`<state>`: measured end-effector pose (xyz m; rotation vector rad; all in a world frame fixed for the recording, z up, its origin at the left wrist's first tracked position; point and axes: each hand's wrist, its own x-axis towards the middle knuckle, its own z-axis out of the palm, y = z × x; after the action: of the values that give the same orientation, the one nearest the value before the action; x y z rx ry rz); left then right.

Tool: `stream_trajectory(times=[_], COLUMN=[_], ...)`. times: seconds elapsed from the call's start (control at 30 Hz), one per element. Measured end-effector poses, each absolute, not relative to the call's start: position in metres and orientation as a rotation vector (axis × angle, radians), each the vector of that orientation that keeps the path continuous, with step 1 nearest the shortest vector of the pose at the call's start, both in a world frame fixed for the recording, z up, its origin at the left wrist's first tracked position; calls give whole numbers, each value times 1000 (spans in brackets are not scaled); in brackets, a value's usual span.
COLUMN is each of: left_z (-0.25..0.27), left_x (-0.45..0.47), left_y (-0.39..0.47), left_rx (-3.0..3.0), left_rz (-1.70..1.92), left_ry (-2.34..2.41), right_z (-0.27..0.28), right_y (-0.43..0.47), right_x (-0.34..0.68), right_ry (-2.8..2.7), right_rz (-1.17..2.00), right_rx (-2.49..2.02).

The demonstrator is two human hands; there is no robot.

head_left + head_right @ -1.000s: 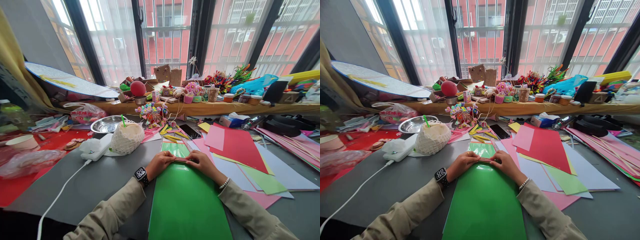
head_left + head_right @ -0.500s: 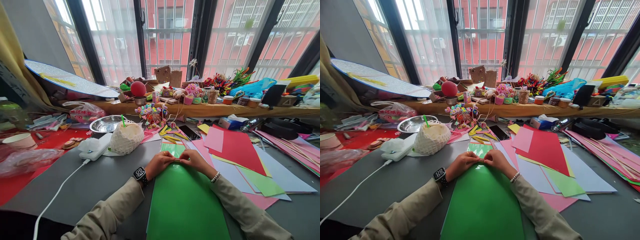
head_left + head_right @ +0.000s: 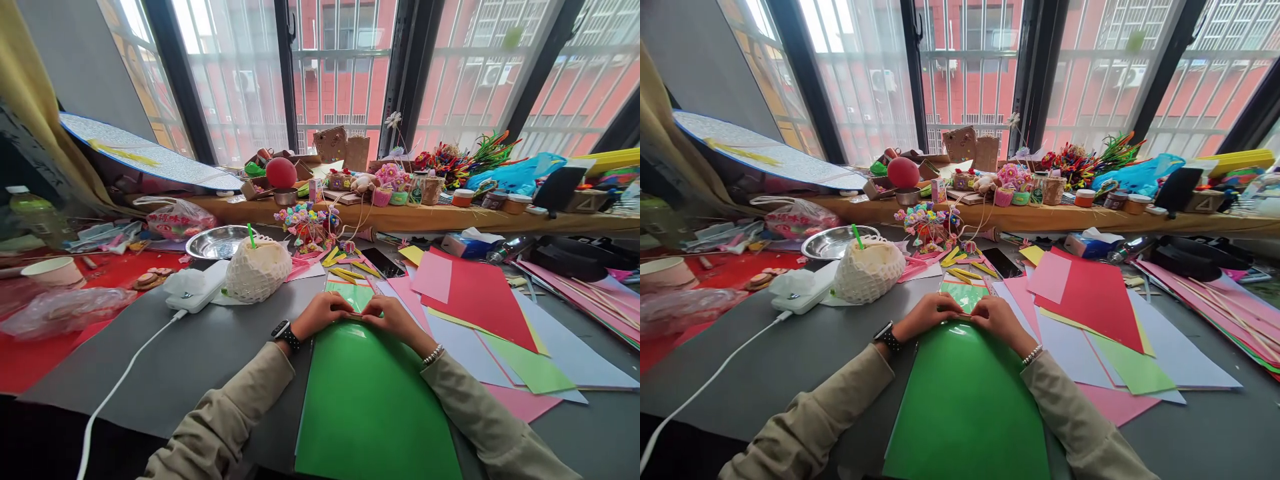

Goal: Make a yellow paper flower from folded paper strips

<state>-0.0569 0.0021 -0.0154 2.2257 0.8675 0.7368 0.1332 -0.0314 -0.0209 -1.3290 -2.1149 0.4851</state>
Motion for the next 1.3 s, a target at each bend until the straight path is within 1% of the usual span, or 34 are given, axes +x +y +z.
stream_trajectory(times=[0.17,0.4,0.47,0.6,0.9,1.13,1.3], left_z=[-14,-6,-3,-2,-7,-8,-8], left_x=[-59,-46,-40,-31,-25,-25,-25], left_y=[8,-5,-11,-18,-20,-21,-20], left_rx=[1903,1678,1641,1548,1406,1358,1333], left_rz=[757,836,922,1107,1218,1228,1240], left_ry=[861,781,801,793,835,808,780], right_z=[-17,-13,-11,-8,-7,-8,-9], right_y=[-31,-38,-41,-45,-48,-48,-47], right_x=[136,138,135,129,125,123,123], right_ry=[-2000,-1740,-1680,-1610,-1671,-1672,-1697], right_rz=[594,781,807,772,563,652,643], right_rx=[-1326,-1228,-1193,-1130,-1086,-1073,-1044])
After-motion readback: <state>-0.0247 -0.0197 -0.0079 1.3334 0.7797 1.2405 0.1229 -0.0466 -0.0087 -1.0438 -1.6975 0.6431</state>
